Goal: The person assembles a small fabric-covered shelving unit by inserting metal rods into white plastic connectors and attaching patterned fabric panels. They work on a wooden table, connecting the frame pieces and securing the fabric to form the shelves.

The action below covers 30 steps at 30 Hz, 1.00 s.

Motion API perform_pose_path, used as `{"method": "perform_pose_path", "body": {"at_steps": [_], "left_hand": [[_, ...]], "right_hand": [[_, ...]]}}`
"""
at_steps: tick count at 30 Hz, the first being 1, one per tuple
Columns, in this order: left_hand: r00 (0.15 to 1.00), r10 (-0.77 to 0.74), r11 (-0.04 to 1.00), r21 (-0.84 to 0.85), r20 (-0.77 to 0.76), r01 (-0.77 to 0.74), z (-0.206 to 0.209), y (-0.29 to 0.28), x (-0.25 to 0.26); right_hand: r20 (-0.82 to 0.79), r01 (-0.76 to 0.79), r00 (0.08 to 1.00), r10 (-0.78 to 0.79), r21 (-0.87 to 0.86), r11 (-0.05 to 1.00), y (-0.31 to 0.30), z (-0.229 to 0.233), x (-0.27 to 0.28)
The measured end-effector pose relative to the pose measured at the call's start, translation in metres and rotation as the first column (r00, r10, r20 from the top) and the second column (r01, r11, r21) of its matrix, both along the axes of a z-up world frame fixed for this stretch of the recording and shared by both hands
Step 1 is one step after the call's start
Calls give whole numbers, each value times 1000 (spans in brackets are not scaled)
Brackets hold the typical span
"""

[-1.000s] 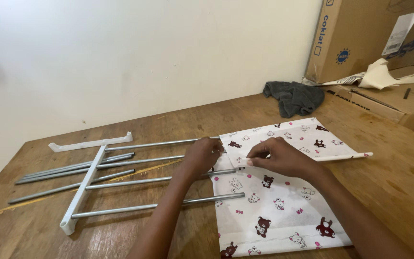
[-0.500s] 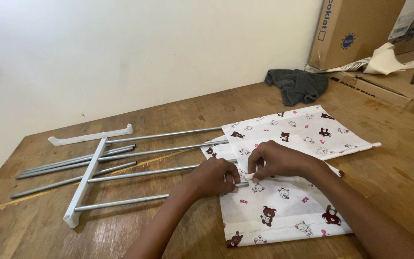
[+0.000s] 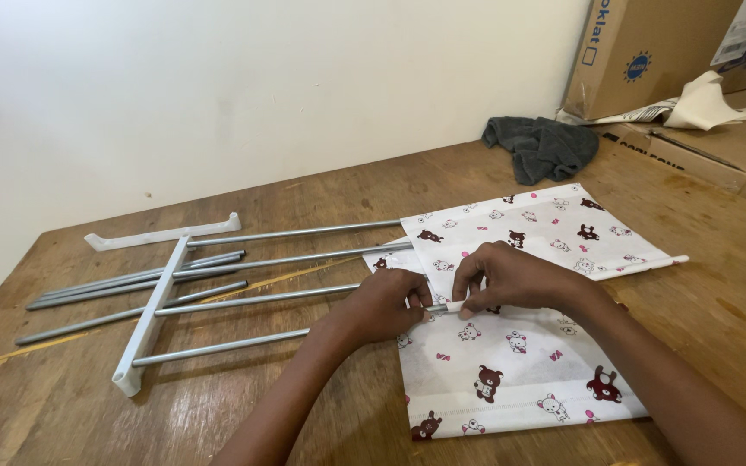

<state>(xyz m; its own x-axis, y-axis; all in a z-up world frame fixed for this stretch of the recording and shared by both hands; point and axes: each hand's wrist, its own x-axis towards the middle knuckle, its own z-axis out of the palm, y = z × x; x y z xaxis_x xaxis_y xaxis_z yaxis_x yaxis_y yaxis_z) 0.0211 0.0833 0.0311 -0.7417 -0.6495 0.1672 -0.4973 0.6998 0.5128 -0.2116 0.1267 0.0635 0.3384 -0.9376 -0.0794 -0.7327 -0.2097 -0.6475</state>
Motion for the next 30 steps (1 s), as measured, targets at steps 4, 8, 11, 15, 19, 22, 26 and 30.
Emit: {"method": "perform_pose_path", "body": {"at_steps": [4, 8, 11, 15, 19, 22, 26, 30], "left_hand": [[1000, -8, 1000, -27, -30, 7, -1, 0, 1], [999, -9, 999, -36, -45, 8, -1, 1, 0], [1000, 11, 1000, -20, -29, -11, 1, 2, -1], [999, 40, 999, 4, -11, -40, 3, 7, -1], [996, 86, 996, 11, -4, -86, 15, 0, 10], [978, 209, 978, 5, 11, -209, 38, -20, 40], [817, 560, 828, -105, 139, -550, 67, -42, 120], [548, 831, 553, -264, 97, -791, 71, -52, 195]], "right_hand": [[-32, -27, 999, 26, -50, 998, 0, 0, 1], [-16, -54, 999, 52, -99, 994, 1, 0, 6], [-41, -48, 998, 44, -115, 992, 2, 0, 10], [-79, -41, 996, 33, -103, 994, 4, -2, 15], [-47, -26, 999, 21, -97, 995, 3, -4, 15], [-18, 32, 999, -35, -137, 990, 0, -7, 15], [-5, 170, 984, -177, -236, 957, -13, -11, 22], [-115, 126, 976, -185, -394, 910, -38, -12, 37]]}}
